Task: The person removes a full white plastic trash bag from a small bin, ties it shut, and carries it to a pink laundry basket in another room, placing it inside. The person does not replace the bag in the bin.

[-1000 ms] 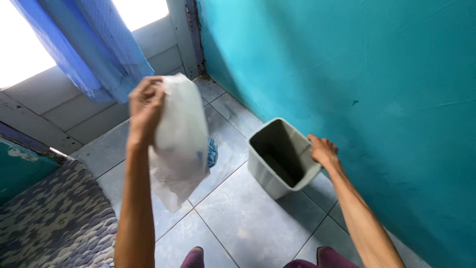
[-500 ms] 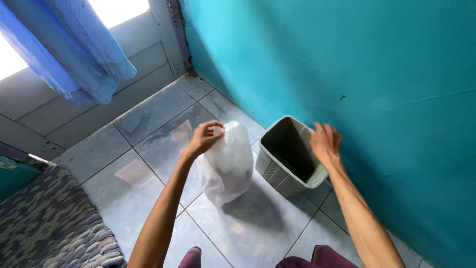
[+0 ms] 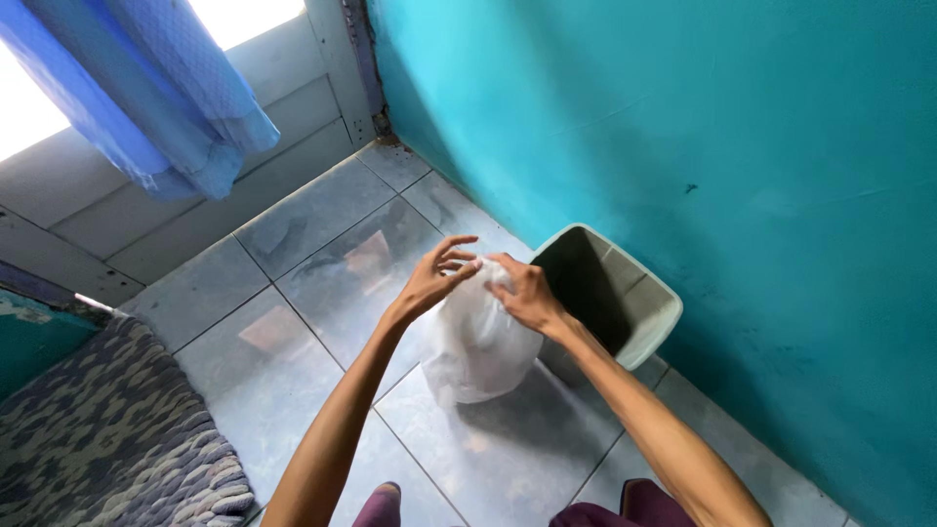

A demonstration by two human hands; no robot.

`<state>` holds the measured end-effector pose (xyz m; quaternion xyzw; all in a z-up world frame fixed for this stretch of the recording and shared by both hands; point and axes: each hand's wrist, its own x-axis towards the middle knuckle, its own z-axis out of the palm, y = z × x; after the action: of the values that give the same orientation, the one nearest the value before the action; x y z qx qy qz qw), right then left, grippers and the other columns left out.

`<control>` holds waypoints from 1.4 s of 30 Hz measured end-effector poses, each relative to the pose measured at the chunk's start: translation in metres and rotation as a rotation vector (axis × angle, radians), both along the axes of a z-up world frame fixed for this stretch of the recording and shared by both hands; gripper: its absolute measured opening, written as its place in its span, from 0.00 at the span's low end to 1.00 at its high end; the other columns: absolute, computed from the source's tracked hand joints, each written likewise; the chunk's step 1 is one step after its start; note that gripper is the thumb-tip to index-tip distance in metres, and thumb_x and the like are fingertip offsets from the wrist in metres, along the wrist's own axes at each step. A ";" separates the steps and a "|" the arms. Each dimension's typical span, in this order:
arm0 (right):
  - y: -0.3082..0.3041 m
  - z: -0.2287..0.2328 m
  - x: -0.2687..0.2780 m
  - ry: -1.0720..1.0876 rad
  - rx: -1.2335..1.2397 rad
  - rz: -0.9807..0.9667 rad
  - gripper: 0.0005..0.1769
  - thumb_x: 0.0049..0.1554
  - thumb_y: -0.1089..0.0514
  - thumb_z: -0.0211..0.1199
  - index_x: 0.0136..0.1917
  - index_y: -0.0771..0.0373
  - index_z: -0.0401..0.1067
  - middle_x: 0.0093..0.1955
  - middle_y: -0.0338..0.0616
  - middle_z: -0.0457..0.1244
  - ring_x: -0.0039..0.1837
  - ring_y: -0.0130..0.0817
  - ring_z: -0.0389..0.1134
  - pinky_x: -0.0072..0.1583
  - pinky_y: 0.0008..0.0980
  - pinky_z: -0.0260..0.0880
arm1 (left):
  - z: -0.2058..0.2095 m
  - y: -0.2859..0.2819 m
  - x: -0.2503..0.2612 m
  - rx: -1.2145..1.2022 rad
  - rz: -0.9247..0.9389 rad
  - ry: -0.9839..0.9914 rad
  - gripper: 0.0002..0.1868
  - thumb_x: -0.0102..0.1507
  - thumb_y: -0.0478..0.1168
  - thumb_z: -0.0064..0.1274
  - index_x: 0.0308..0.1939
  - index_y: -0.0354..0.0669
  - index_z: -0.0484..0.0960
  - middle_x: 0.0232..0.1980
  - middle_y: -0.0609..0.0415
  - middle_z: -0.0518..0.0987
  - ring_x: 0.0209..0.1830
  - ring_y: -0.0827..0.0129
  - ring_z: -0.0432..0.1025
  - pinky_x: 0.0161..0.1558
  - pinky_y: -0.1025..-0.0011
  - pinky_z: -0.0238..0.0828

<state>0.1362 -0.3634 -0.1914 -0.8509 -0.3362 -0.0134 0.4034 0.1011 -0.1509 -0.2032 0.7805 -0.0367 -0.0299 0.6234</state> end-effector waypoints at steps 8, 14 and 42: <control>0.008 -0.041 0.021 0.338 0.044 -0.166 0.33 0.55 0.45 0.70 0.65 0.64 0.66 0.49 0.58 0.71 0.48 0.49 0.73 0.50 0.46 0.74 | -0.068 0.018 0.011 0.451 -0.019 -0.045 0.30 0.57 0.53 0.67 0.60 0.47 0.80 0.59 0.45 0.84 0.57 0.50 0.79 0.56 0.56 0.76; 0.007 -0.090 -0.022 -0.135 -0.123 0.083 0.32 0.54 0.46 0.71 0.61 0.71 0.66 0.50 0.65 0.68 0.50 0.59 0.72 0.51 0.50 0.74 | -0.117 0.018 -0.012 0.466 0.098 -0.326 0.20 0.61 0.34 0.56 0.57 0.39 0.74 0.51 0.37 0.78 0.53 0.37 0.72 0.52 0.52 0.70; 0.009 -0.140 -0.018 -0.327 -0.199 -0.053 0.26 0.54 0.42 0.70 0.58 0.61 0.77 0.78 0.66 0.48 0.76 0.72 0.53 0.72 0.61 0.54 | -0.187 0.012 -0.020 0.979 0.500 -0.466 0.20 0.56 0.43 0.56 0.52 0.52 0.74 0.62 0.40 0.70 0.61 0.35 0.68 0.60 0.42 0.62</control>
<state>0.1183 -0.3543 -0.3313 -0.8816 -0.3746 -0.1287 0.2568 0.0807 -0.1390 -0.3903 0.9480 0.0304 0.2764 0.1548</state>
